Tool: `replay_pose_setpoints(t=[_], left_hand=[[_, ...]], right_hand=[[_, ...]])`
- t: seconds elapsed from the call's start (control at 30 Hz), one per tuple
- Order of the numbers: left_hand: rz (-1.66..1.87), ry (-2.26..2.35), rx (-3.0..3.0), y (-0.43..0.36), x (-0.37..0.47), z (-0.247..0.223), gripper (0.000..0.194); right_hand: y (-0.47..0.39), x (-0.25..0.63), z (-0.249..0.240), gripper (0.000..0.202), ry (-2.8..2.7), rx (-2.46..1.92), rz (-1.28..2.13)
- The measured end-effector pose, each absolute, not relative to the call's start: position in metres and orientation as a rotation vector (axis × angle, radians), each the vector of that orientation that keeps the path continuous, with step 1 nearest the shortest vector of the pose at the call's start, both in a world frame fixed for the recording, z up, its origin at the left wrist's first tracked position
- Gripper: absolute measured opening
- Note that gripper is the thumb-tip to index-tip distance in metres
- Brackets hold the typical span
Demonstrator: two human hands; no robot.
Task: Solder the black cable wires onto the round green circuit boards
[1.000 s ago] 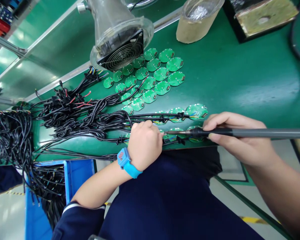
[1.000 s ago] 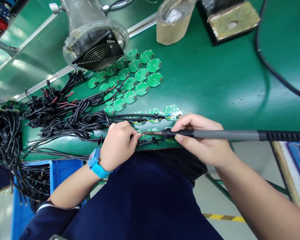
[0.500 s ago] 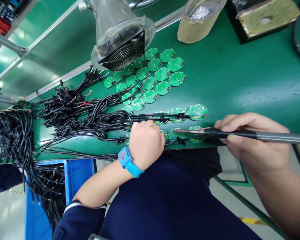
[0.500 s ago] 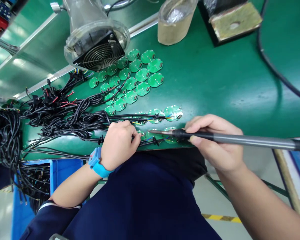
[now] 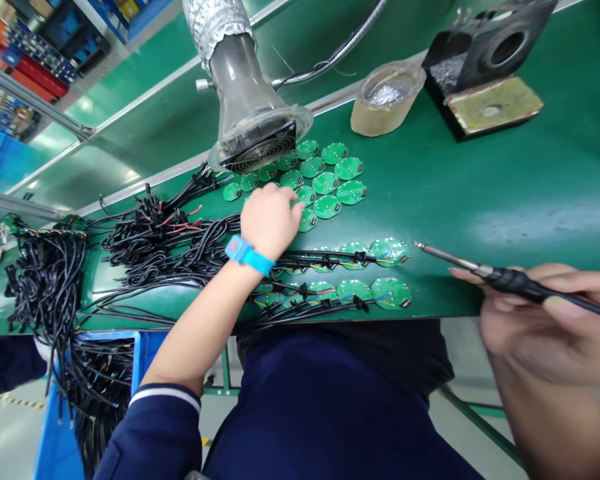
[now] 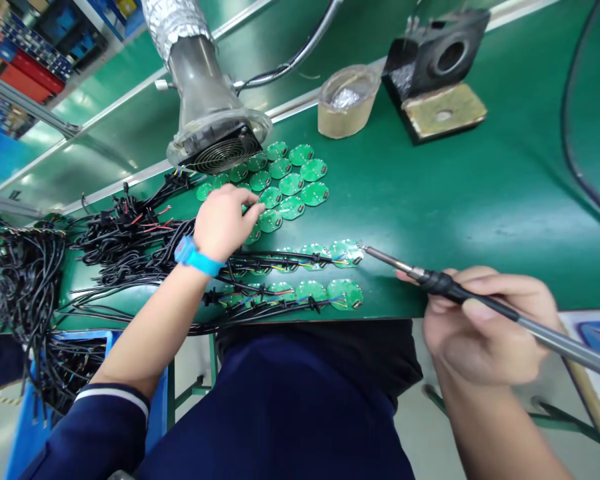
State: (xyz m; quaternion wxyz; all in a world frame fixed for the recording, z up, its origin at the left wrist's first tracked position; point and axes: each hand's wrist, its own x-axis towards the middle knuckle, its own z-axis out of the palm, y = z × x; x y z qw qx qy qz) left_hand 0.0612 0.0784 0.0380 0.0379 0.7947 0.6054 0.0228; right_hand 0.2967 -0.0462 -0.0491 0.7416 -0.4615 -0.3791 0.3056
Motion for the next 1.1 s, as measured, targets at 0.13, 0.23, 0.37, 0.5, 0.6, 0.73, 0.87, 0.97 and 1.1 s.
replay_pose_setpoints(t=[0.13,0.23,0.37,0.5,0.6,0.73,0.87,0.97,1.1], left_hand=[[0.077,1.923,2.403,0.121,0.059,0.017,0.014],[0.181,1.816,2.435,0.116,0.054,0.019,0.013],[0.616,1.601,2.513,0.058,0.045,0.047,0.014],[0.588,1.41,2.477,-0.006,0.049,0.056,0.011],[0.401,1.33,2.424,-0.025,0.065,0.039,0.015],[0.23,1.288,2.432,-0.02,0.082,0.017,0.02],[0.134,1.289,2.455,-0.015,0.086,0.014,0.022],[0.115,1.271,2.461,-0.015,0.086,0.014,0.022],[0.141,1.269,2.46,-0.015,0.086,0.012,0.021]], right_hand=[[-0.046,0.295,-0.047,0.006,-0.818,-1.033,0.684],[-0.046,0.294,-0.044,0.006,-0.803,-1.04,0.691],[-0.046,0.297,-0.041,0.006,-0.825,-0.976,0.795],[-0.044,0.302,-0.038,0.007,-0.832,-0.932,1.003],[-0.042,0.305,-0.039,0.009,-0.854,-0.949,1.069],[-0.043,0.308,-0.043,0.008,-0.943,-1.025,1.121],[-0.048,0.309,-0.049,0.007,-1.066,-1.089,1.129],[-0.05,0.311,-0.054,0.004,-1.154,-1.1,1.101],[-0.051,0.314,-0.058,0.006,-1.249,-1.09,1.05]])
